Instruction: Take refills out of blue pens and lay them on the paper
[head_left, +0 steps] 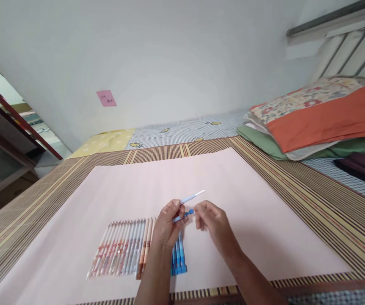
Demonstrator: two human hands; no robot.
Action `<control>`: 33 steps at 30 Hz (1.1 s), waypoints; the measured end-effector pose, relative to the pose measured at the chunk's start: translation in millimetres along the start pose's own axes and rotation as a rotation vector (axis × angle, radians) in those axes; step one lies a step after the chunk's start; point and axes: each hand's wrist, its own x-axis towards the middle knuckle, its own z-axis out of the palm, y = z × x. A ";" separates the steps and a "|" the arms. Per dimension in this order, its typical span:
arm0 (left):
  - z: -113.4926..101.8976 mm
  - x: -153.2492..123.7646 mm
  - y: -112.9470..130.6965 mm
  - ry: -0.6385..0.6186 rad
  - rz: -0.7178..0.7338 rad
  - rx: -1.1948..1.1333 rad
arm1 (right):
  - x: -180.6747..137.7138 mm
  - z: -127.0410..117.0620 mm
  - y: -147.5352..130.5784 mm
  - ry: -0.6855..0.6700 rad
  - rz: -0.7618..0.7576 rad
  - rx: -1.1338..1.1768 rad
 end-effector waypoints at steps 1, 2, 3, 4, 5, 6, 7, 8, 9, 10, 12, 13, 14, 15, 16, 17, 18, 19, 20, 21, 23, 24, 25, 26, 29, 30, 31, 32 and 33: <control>0.9 -0.2 0.2 0.001 -0.012 0.012 | 2.1 -3.7 -3.8 0.056 -0.022 0.019; 1.8 -0.1 0.1 0.000 -0.022 0.026 | 3.7 -7.3 -7.1 0.107 -0.040 0.032; 2.5 0.0 -0.4 -0.003 -0.028 0.038 | 4.9 -10.6 -9.9 0.149 -0.051 0.037; 3.0 0.3 -1.0 -0.005 -0.033 0.047 | 5.8 -13.7 -11.9 0.185 -0.059 0.034; 3.2 0.7 -1.7 -0.006 -0.036 0.053 | 6.5 -16.5 -13.0 0.214 -0.064 0.024; 3.3 0.9 -2.4 -0.003 -0.040 0.055 | 7.0 -19.0 -13.4 0.237 -0.067 0.014; 3.3 1.1 -3.0 0.006 -0.043 0.054 | 7.5 -21.1 -13.1 0.249 -0.069 0.006; 3.2 1.2 -3.4 0.017 -0.045 0.050 | 8.0 -22.8 -12.4 0.256 -0.069 0.001; 3.0 1.2 -3.5 0.031 -0.048 0.042 | 8.4 -24.0 -11.4 0.257 -0.069 -0.002; 2.8 1.2 -3.4 0.044 -0.051 0.032 | 8.8 -24.9 -10.3 0.255 -0.068 -0.004; 2.4 1.3 -2.6 0.057 -0.049 0.005 | 9.5 -26.0 -8.4 0.251 -0.067 -0.017; 2.3 1.6 -2.1 0.057 -0.042 -0.009 | 9.7 -26.4 -7.6 0.253 -0.069 -0.027; 2.2 1.9 -1.6 0.057 -0.031 -0.023 | 9.9 -26.9 -6.9 0.256 -0.072 -0.038; 2.2 2.2 -1.1 0.060 -0.019 -0.037 | 10.2 -27.6 -6.2 0.258 -0.076 -0.049; 2.3 2.6 -0.7 0.065 -0.008 -0.050 | 10.6 -28.5 -5.5 0.260 -0.082 -0.061; 2.5 2.9 -0.3 0.071 0.000 -0.062 | 11.1 -29.7 -4.8 0.261 -0.089 -0.072; 2.7 3.0 0.1 0.078 0.003 -0.074 | 11.8 -31.1 -4.1 0.261 -0.095 -0.081; 2.8 3.0 0.6 0.083 0.004 -0.085 | 12.6 -32.7 -3.5 0.260 -0.101 -0.090; 2.9 2.8 1.1 0.087 0.005 -0.094 | 13.4 -34.3 -3.0 0.259 -0.107 -0.098; 2.8 2.6 1.7 0.089 0.007 -0.102 | 14.2 -35.9 -2.7 0.258 -0.113 -0.105; 1.9 2.1 2.8 0.089 0.016 -0.108 | 15.1 -38.6 -2.7 0.252 -0.119 -0.133; 1.0 2.0 3.1 0.089 0.023 -0.107 | 15.1 -39.6 -3.0 0.249 -0.118 -0.158; -0.1 2.0 3.3 0.090 0.029 -0.105 | 14.7 -40.4 -3.5 0.244 -0.117 -0.192; -1.3 2.2 3.3 0.091 0.032 -0.102 | 14.1 -40.9 -3.9 0.235 -0.117 -0.234; -4.6 3.1 2.9 0.088 0.032 -0.100 | 11.7 -41.4 -5.2 0.185 -0.159 -0.364; -5.5 3.4 2.9 0.085 0.030 -0.102 | 11.3 -41.7 -5.6 0.168 -0.183 -0.398; -6.4 3.6 3.1 0.083 0.032 -0.104 | 11.1 -42.1 -6.0 0.155 -0.206 -0.427; -7.4 3.8 3.4 0.083 0.037 -0.107 | 11.2 -42.8 -6.4 0.152 -0.226 -0.452; -8.4 4.0 3.9 0.087 0.045 -0.111 | 11.5 -43.8 -7.0 0.152 -0.239 -0.474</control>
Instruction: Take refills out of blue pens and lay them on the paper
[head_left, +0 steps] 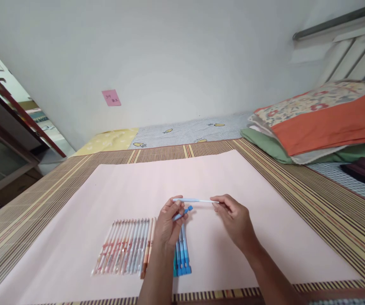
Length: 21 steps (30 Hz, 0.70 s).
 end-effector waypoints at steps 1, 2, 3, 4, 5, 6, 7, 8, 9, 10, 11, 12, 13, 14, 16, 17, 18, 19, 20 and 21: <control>-1.1 0.3 0.8 0.007 0.008 -0.008 | 0.8 -1.4 0.1 0.005 -0.007 -0.017; -2.2 0.7 1.6 0.018 0.015 -0.020 | 1.6 -3.1 0.2 0.014 -0.008 -0.030; -3.4 1.2 2.5 0.031 0.019 -0.038 | 2.5 -5.0 0.4 0.020 -0.005 -0.039; -4.5 1.8 3.4 0.048 0.020 -0.060 | 3.4 -7.0 0.7 0.025 0.000 -0.046; -5.4 2.4 4.2 0.069 0.018 -0.087 | 4.1 -9.1 1.1 0.031 0.006 -0.051; -6.2 3.1 4.9 0.092 0.015 -0.118 | 4.8 -11.1 1.8 0.037 0.015 -0.058; -6.8 3.7 5.5 0.116 0.010 -0.149 | 5.3 -12.9 2.8 0.045 0.026 -0.064; -7.1 4.2 6.0 0.138 0.002 -0.180 | 5.7 -14.4 4.1 0.051 0.038 -0.068; -7.2 4.5 6.4 0.155 -0.007 -0.207 | 6.0 -15.5 5.8 0.060 0.052 -0.067; -7.2 4.6 6.6 0.166 -0.016 -0.228 | 6.2 -16.1 7.6 0.071 0.069 -0.062; -7.0 4.5 6.6 0.168 -0.024 -0.238 | 6.3 -16.2 9.5 0.080 0.087 -0.056; -6.7 4.1 6.3 0.163 -0.029 -0.236 | 6.2 -15.9 11.4 0.085 0.102 -0.049; -6.3 3.5 5.8 0.152 -0.032 -0.223 | 6.0 -15.2 13.0 0.089 0.115 -0.044; -5.8 2.8 5.2 0.133 -0.035 -0.202 | 5.8 -14.2 14.3 0.088 0.125 -0.039; -4.7 1.4 3.8 0.085 -0.052 -0.153 | 5.1 -11.8 15.3 0.078 0.124 -0.031; -4.1 0.8 3.4 0.062 -0.066 -0.138 | 4.9 -10.6 14.9 0.074 0.109 -0.031; -3.6 0.3 3.2 0.043 -0.082 -0.132 | 4.9 -9.6 14.1 0.072 0.085 -0.036; -3.2 -0.1 3.6 0.028 -0.098 -0.137 | 5.1 -8.8 12.7 0.075 0.055 -0.047; -3.1 -0.4 4.3 0.019 -0.111 -0.151 | 5.5 -8.2 11.2 0.082 0.023 -0.060; -3.2 -0.5 5.4 0.013 -0.120 -0.167 | 6.2 -7.8 9.5 0.093 -0.005 -0.073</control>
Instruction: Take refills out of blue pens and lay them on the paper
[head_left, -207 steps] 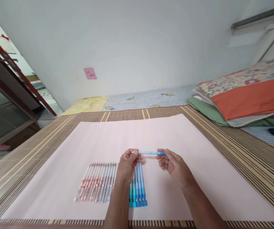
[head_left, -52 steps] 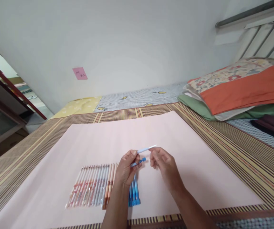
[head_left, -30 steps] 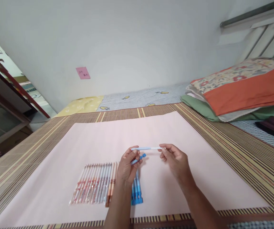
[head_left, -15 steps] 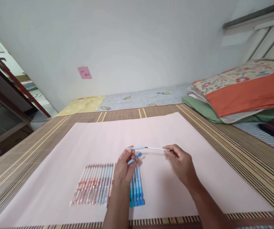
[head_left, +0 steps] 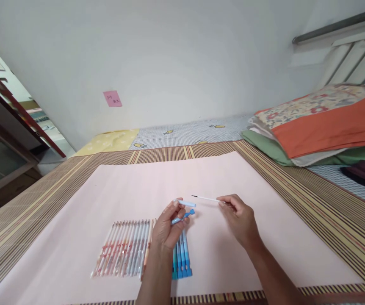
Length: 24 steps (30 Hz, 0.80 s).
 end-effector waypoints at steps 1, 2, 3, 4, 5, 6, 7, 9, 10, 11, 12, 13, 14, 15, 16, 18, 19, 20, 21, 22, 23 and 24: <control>-0.2 -0.2 1.3 -0.002 -0.006 -0.015 | 0.9 0.3 -1.5 0.010 -0.018 -0.008; -0.6 -0.4 2.7 -0.001 -0.008 -0.026 | 1.9 0.5 -2.8 0.018 -0.023 -0.009; -1.1 -0.5 3.9 0.000 -0.006 -0.029 | 2.9 0.7 -3.9 0.023 -0.014 -0.004; -1.6 -0.6 4.8 0.003 -0.001 -0.025 | 3.8 1.0 -4.8 0.027 0.005 0.009; -2.0 -0.7 5.3 0.004 0.006 -0.012 | 4.6 1.4 -5.6 0.030 0.029 0.028; -2.1 -0.8 5.2 0.003 0.011 0.010 | 5.0 1.9 -6.8 0.026 0.058 0.050; -1.8 -0.9 4.7 0.003 0.014 0.040 | 5.2 2.6 -8.5 0.017 0.085 0.075; -0.2 -1.5 2.7 0.018 0.018 0.117 | 4.1 5.0 -14.6 -0.016 0.110 0.115; 1.1 -1.8 1.5 0.026 0.020 0.156 | 2.9 6.8 -19.1 -0.037 0.100 0.121; 2.6 -2.2 0.3 0.031 0.024 0.189 | 1.2 9.0 -24.2 -0.056 0.071 0.118; 4.0 -2.6 -0.9 0.033 0.029 0.212 | -0.8 11.8 -29.6 -0.073 0.027 0.107; 5.4 -3.0 -1.8 0.032 0.035 0.226 | -3.1 14.9 -34.8 -0.091 -0.026 0.092; 6.6 -3.3 -2.5 0.032 0.041 0.230 | -5.5 18.2 -39.1 -0.113 -0.078 0.074; 7.5 -3.6 -3.1 0.036 0.048 0.228 | -7.8 21.6 -42.2 -0.137 -0.122 0.057; 8.2 -3.7 -3.4 0.042 0.054 0.221 | -9.9 24.9 -43.8 -0.156 -0.154 0.041; 9.2 -4.0 -3.7 0.050 0.059 0.206 | -13.1 30.5 -43.1 -0.169 -0.180 0.012; 9.6 -4.3 -3.6 0.049 0.058 0.201 | -14.2 32.6 -41.4 -0.165 -0.181 -0.001; 10.0 -4.5 -3.5 0.046 0.056 0.200 | -14.9 34.0 -39.4 -0.160 -0.178 -0.011; 10.4 -4.9 -3.4 0.040 0.053 0.201 | -15.3 34.8 -37.5 -0.158 -0.175 -0.018; 10.8 -5.3 -3.2 0.034 0.049 0.203 | -15.4 35.1 -36.0 -0.160 -0.172 -0.024; 11.3 -5.7 -3.1 0.027 0.046 0.207 | -15.3 34.9 -35.0 -0.164 -0.169 -0.030; 11.6 -6.0 -3.0 0.018 0.043 0.211 | -15.1 34.3 -34.6 -0.168 -0.166 -0.036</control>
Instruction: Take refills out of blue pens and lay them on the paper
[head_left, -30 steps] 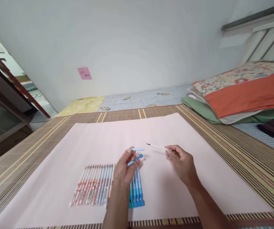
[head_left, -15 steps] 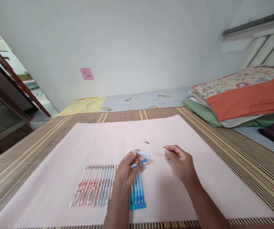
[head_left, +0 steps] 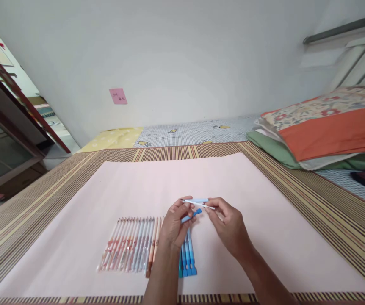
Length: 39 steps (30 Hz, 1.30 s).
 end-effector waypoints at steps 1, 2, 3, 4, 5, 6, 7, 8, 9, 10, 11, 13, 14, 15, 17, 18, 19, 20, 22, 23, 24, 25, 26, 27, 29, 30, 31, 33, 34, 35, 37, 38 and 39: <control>0.2 -0.3 0.2 -0.008 -0.001 0.004 | 0.2 -0.9 0.0 -0.002 0.004 -0.007; 0.3 -0.4 0.3 -0.014 -0.001 0.009 | 0.6 -1.9 -0.2 -0.004 0.008 -0.016; 0.3 -0.4 0.3 -0.019 0.000 0.015 | 1.0 -3.0 -0.5 -0.005 0.014 -0.025; 0.2 -0.3 0.3 -0.022 0.002 0.022 | 1.3 -4.1 -0.7 -0.007 0.020 -0.033; 0.0 -0.2 0.3 -0.025 0.003 0.030 | 1.7 -5.1 -0.7 -0.010 0.024 -0.040; -0.2 -0.1 0.1 -0.030 0.001 0.038 | 1.9 -6.0 -0.4 -0.011 0.022 -0.048; -0.3 0.1 -0.1 -0.035 -0.001 0.046 | 2.1 -6.7 0.2 -0.011 0.012 -0.057; -0.4 0.2 -0.3 -0.040 -0.004 0.051 | 2.2 -7.1 1.0 -0.007 -0.010 -0.067; -0.4 0.2 -0.6 -0.044 -0.006 0.053 | 2.2 -7.3 2.1 0.000 -0.041 -0.079; -0.2 0.2 -1.0 -0.045 -0.008 0.054 | 2.0 -7.3 3.2 0.006 -0.078 -0.093; 0.0 0.1 -1.3 -0.046 -0.008 0.054 | 1.9 -7.2 4.3 0.010 -0.114 -0.109; 0.6 -0.1 -1.8 -0.046 -0.002 0.059 | 1.4 -6.6 6.1 0.008 -0.171 -0.135; 1.0 -0.1 -2.0 -0.045 0.004 0.063 | 1.2 -6.2 6.6 0.003 -0.187 -0.143; 1.3 -0.1 -2.2 -0.043 0.010 0.068 | 1.0 -5.8 6.8 -0.004 -0.195 -0.147; 1.9 0.2 -2.3 -0.033 0.020 0.080 | 0.7 -5.1 7.0 -0.008 -0.193 -0.140; 2.0 0.5 -2.3 -0.026 0.020 0.090 | 0.4 -4.8 7.1 -0.006 -0.182 -0.132; 2.1 0.7 -2.3 -0.021 0.019 0.103 | 0.1 -4.6 7.4 0.000 -0.167 -0.123; 2.3 0.9 -2.4 -0.018 0.021 0.116 | -0.2 -4.4 7.9 0.009 -0.146 -0.114; 2.6 1.0 -2.8 -0.026 0.035 0.140 | -1.1 -3.9 9.1 0.036 -0.091 -0.105; 2.8 0.9 -3.2 -0.036 0.044 0.150 | -1.5 -3.8 9.6 0.054 -0.061 -0.104; 3.1 0.8 -3.6 -0.050 0.053 0.160 | -1.8 -3.7 9.7 0.075 -0.031 -0.104; 3.4 0.6 -4.1 -0.065 0.060 0.172 | -1.9 -3.8 9.3 0.096 -0.006 -0.100; 3.7 0.5 -4.7 -0.079 0.065 0.185 | -1.7 -4.2 8.3 0.108 0.015 -0.093; 3.8 0.5 -5.1 -0.093 0.068 0.198 | -1.2 -4.9 6.7 0.105 0.029 -0.082; 3.7 0.5 -5.2 -0.118 0.074 0.218 | 0.7 -7.5 2.3 0.038 0.040 -0.054; 3.5 0.6 -4.9 -0.127 0.073 0.222 | 2.1 -9.2 0.2 -0.014 0.043 -0.038; 3.2 0.6 -4.2 -0.132 0.069 0.222 | 3.9 -11.0 -1.4 -0.066 0.052 -0.020; 2.5 0.5 -2.4 -0.133 0.062 0.207 | 8.7 -14.3 -2.2 -0.146 0.099 0.034; 2.2 0.4 -1.5 -0.130 0.062 0.193 | 11.9 -15.6 -1.5 -0.166 0.133 0.067; 2.0 0.3 -0.8 -0.126 0.065 0.177 | 15.6 -16.5 -0.2 -0.177 0.166 0.103; 1.6 0.4 -0.4 -0.112 0.071 0.151 | 24.4 -17.6 2.2 -0.171 0.211 0.169; 1.3 0.6 -0.6 -0.098 0.071 0.143 | 29.2 -18.0 2.6 -0.161 0.226 0.198; 0.8 1.0 -1.0 -0.080 0.068 0.139 | 34.1 -18.5 2.2 -0.154 0.240 0.224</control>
